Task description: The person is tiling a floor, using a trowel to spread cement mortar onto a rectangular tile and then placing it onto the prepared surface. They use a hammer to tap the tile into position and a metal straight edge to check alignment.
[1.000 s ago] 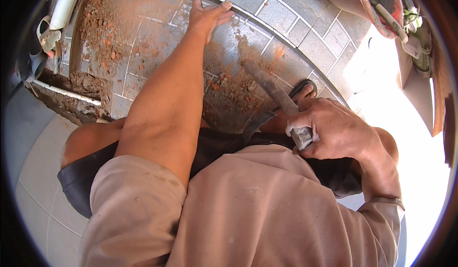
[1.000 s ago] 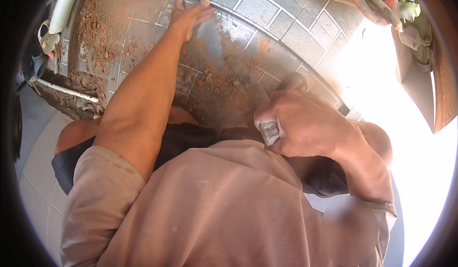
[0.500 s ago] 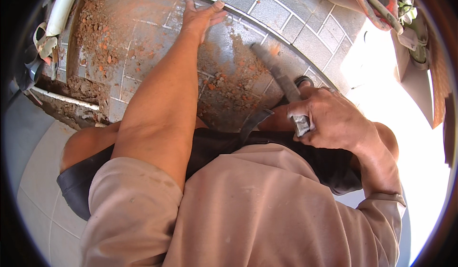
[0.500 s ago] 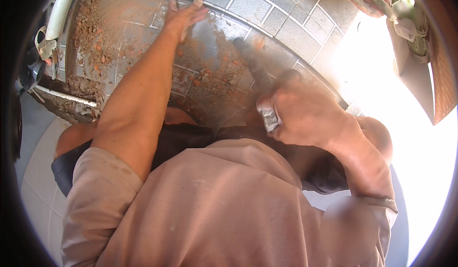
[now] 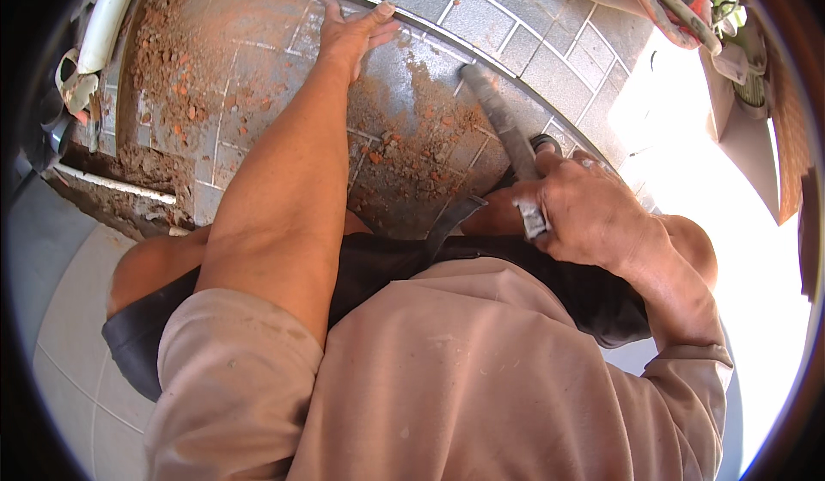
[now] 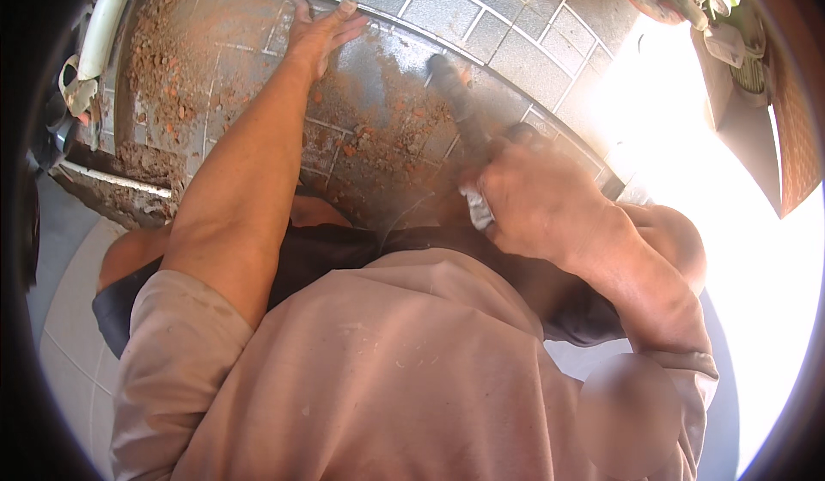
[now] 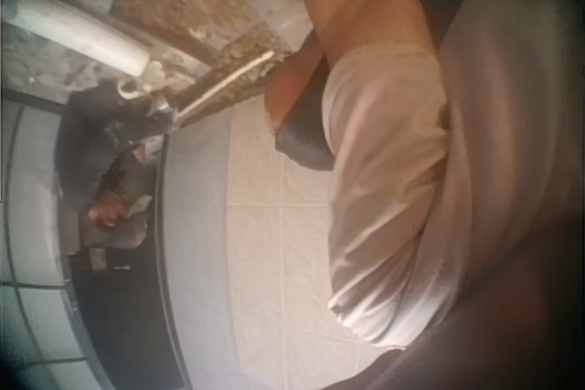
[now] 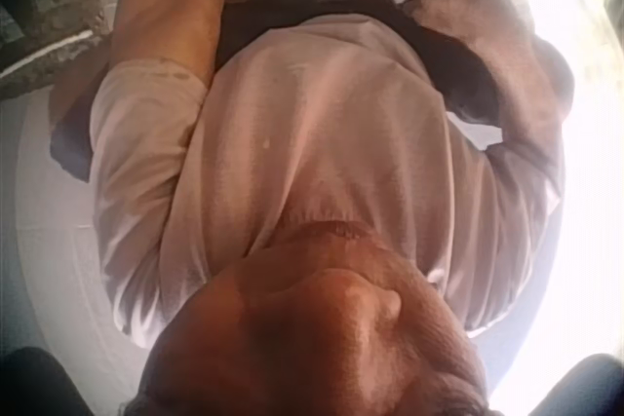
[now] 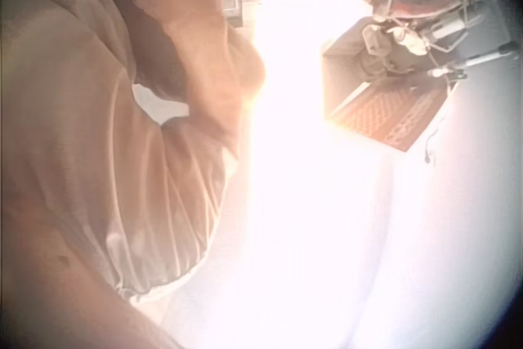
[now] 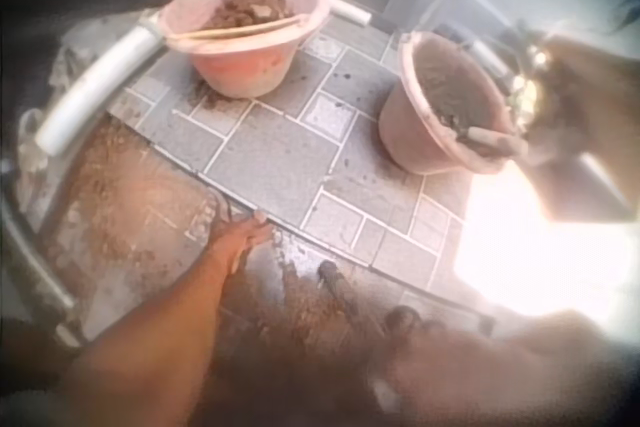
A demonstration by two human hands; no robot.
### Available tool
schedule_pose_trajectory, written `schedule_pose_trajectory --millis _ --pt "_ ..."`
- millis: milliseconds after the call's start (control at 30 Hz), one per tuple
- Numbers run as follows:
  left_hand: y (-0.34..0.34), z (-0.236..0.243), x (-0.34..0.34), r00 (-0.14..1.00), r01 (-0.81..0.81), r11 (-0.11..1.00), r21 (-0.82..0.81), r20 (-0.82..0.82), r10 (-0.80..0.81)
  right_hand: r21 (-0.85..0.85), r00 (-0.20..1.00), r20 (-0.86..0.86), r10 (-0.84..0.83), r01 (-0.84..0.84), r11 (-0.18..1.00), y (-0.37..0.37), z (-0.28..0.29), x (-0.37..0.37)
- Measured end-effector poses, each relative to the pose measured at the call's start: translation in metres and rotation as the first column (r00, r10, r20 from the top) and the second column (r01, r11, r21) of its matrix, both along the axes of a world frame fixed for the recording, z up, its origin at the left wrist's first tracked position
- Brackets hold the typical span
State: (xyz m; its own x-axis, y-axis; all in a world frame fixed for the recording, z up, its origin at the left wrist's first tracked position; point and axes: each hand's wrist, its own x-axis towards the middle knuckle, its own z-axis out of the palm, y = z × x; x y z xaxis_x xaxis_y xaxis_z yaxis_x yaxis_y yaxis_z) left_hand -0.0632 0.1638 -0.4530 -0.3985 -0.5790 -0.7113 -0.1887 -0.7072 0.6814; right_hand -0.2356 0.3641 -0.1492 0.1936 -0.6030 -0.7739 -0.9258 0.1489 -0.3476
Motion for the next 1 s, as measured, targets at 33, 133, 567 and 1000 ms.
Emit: schedule_pose_trajectory --millis 33,133,567,1000 --pt "0.001 -0.002 -0.001 1.0 -0.011 1.0 -0.013 -0.022 0.011 0.003 0.999 0.047 0.001 -0.001 1.0 0.0 0.001 -0.002" --pt "0.001 -0.001 -0.002 0.999 -0.035 0.999 -0.027 -0.04 0.034 0.071 0.993 0.115 -0.035 0.027 0.997 -0.008 0.0 -0.005" --pt "0.002 0.001 -0.005 0.999 -0.03 0.999 -0.023 -0.035 0.029 0.025 0.995 0.089 -0.053 0.051 0.998 -0.007 -0.002 0.0" --pt "-0.019 0.016 0.023 0.982 -0.13 0.989 0.072 -0.131 0.138 -0.147 0.915 0.221 -0.338 0.374 0.916 -0.019 0.013 -0.001"
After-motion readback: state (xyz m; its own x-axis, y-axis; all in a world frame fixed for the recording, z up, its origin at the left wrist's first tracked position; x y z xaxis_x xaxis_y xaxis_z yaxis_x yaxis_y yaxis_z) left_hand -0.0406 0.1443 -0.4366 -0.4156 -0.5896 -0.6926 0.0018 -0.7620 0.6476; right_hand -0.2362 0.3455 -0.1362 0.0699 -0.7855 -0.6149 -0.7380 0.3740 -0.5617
